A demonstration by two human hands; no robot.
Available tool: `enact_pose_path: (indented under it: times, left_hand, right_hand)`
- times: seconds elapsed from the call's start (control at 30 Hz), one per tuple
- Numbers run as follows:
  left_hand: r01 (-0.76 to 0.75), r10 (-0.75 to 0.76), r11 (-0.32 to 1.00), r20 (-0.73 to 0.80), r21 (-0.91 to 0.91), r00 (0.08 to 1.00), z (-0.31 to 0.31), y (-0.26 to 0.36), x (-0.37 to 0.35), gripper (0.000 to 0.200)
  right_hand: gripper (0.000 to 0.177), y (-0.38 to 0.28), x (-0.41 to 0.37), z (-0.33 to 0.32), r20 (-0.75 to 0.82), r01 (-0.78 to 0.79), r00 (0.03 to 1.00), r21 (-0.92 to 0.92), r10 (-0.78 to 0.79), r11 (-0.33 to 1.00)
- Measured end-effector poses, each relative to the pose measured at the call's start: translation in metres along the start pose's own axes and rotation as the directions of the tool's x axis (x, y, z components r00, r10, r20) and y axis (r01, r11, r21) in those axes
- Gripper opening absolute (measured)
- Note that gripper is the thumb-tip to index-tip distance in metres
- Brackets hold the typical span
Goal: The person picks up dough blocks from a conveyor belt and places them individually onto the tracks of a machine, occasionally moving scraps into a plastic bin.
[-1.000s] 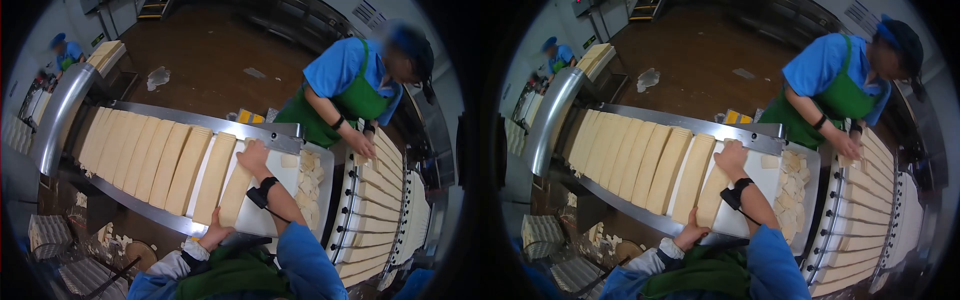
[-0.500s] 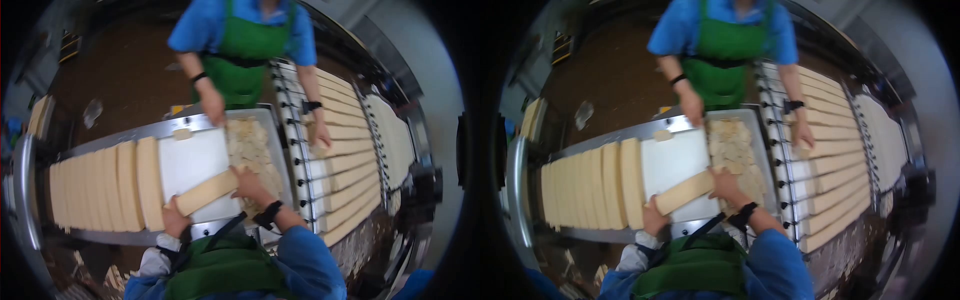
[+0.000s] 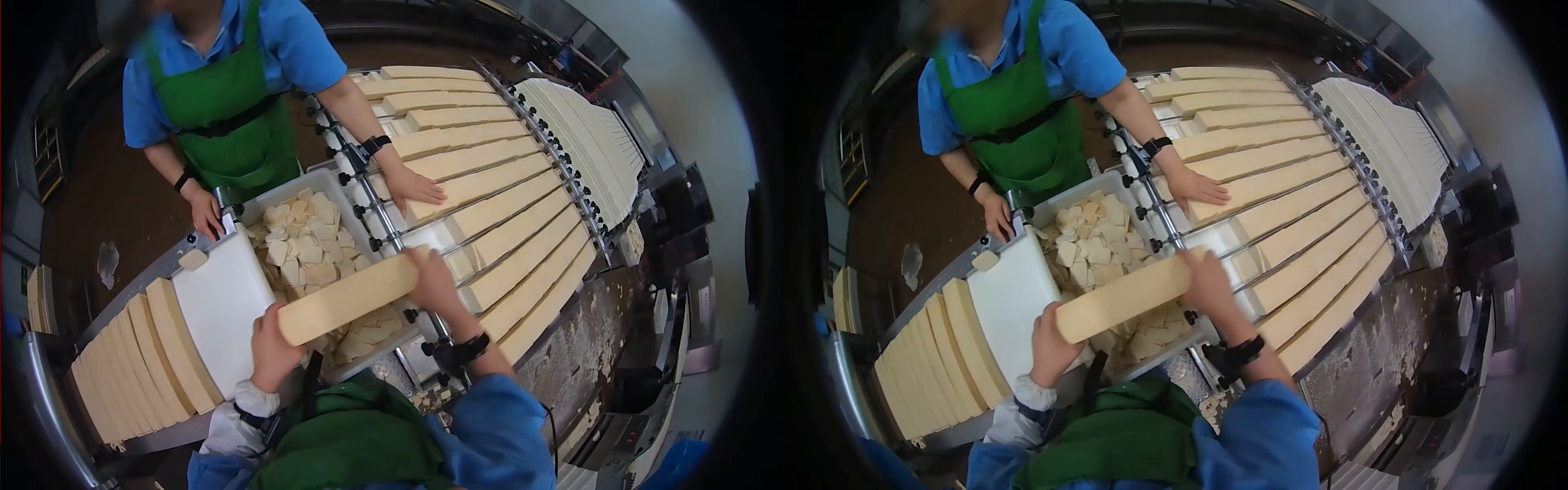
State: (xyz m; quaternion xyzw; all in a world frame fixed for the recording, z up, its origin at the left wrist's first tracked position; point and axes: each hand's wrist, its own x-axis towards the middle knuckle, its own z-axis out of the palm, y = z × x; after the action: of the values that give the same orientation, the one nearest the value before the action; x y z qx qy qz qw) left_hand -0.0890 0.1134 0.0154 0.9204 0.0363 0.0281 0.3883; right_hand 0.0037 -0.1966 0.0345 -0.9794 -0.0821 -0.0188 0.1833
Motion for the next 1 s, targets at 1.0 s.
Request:
enact_pose_path:
  times: [1.0]
  left_hand:
    - [0.206,-0.209,0.742,0.071,-0.638,0.975,0.11,0.028,0.069,0.059]
  right_hand:
    - [0.04,0.023,0.013,0.034,-0.306,-0.053,0.942,0.266,0.137,0.962]
